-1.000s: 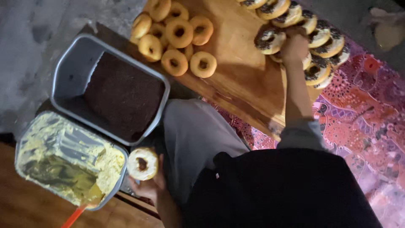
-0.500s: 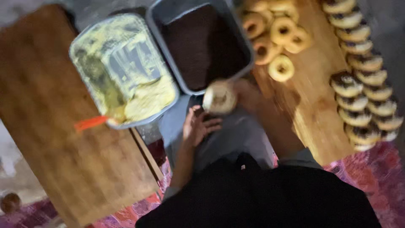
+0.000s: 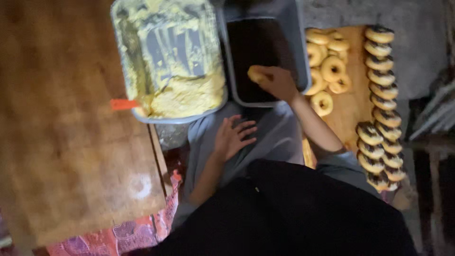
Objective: The person repeatedly picks up plain donuts, dips them into a yellow spread, then into a dark topping, and places them on a wooden board. The process is repeated for multiple donuts in a continuous assembly-line fashion.
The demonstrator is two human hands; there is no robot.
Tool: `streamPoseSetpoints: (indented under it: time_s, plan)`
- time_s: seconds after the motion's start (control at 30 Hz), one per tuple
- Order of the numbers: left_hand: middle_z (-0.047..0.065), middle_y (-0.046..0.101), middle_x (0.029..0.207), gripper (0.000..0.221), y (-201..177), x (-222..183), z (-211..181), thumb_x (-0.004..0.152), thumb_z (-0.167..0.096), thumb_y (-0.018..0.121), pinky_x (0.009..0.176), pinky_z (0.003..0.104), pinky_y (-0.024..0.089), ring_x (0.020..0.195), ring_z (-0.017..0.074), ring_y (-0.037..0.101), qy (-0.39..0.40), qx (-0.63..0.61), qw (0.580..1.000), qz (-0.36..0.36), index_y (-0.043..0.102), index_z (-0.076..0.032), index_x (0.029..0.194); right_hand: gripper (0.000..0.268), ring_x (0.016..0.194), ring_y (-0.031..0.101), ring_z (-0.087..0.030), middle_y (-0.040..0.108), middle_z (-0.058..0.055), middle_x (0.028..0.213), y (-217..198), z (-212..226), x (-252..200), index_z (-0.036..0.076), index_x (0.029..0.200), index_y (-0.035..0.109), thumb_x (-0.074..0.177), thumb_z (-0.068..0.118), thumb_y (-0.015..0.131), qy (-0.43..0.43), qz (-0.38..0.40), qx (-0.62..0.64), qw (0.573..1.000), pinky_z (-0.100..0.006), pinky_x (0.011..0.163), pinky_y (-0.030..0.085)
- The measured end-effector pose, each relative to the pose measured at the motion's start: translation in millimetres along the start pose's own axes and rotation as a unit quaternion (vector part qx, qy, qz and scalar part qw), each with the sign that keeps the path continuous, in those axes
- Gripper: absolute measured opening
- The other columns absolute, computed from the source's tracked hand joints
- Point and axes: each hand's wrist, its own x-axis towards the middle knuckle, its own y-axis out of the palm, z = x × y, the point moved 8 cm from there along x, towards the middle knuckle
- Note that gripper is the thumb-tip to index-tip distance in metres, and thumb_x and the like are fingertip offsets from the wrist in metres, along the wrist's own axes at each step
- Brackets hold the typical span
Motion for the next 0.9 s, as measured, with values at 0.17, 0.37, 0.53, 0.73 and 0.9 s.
streamPoseSetpoints:
  time_s: [0.17,0.37,0.53,0.73,0.9]
  plan:
    - [0.029,0.047,0.152,0.049,20.7,-6.0,-3.0,0.109,-0.054,0.037,0.115,0.069,0.035,0.139,0.0472,0.047,0.007,-0.027,0.999,0.037,0.055,-0.02,0.14,0.034,0.093,0.074,-0.027,0.074,-0.021,0.113,-96.2,-26.1,-90.7,-0.003,0.136,0.061,0.105,0.01,0.053,-0.053,0.049,0.379,0.923,-0.039,0.08,0.064]
    - [0.029,0.04,0.157,0.056,10.3,-8.4,-14.5,0.104,-0.062,0.039,0.117,0.072,0.021,0.148,0.0458,0.033,0.017,0.102,0.991,-0.081,0.05,-0.023,0.143,0.037,0.082,0.072,-0.022,0.072,-0.016,0.106,-258.3,-125.2,-237.9,-0.003,0.129,0.06,0.097,0.013,0.048,-0.079,-0.273,0.377,0.882,-0.033,0.07,0.064]
    - [0.027,0.04,0.158,0.06,17.0,-6.3,-10.2,0.1,-0.066,0.042,0.117,0.074,0.017,0.148,0.047,0.033,0.04,0.178,0.976,-0.121,0.05,-0.024,0.142,0.04,0.089,0.076,-0.019,0.066,-0.005,0.104,-405.7,-101.2,-282.1,0.004,0.123,0.056,0.086,-0.01,0.054,-0.223,-0.452,0.317,0.803,-0.041,0.078,0.067]
    - [0.027,0.042,0.158,0.061,15.3,4.7,-13.7,0.099,-0.067,0.048,0.119,0.076,0.014,0.15,0.0468,0.031,0.059,0.197,0.967,-0.15,0.051,-0.025,0.143,0.028,0.078,0.072,-0.029,0.073,-0.015,0.099,-489.3,-46.9,-272.5,0.01,0.119,0.074,0.092,0.006,0.07,-0.05,-0.574,-0.289,0.765,-0.042,0.072,0.062]
    - [0.026,0.044,0.156,0.062,16.0,1.3,-14.7,0.097,-0.068,0.049,0.116,0.078,0.014,0.15,0.048,0.032,0.055,0.235,0.957,-0.162,0.051,-0.026,0.142,0.026,0.073,0.073,-0.035,0.076,-0.022,0.094,-471.5,-34.8,-288.6,0.007,0.11,0.08,0.089,0.004,0.066,-0.043,-0.538,-0.515,0.666,-0.043,0.066,0.058]
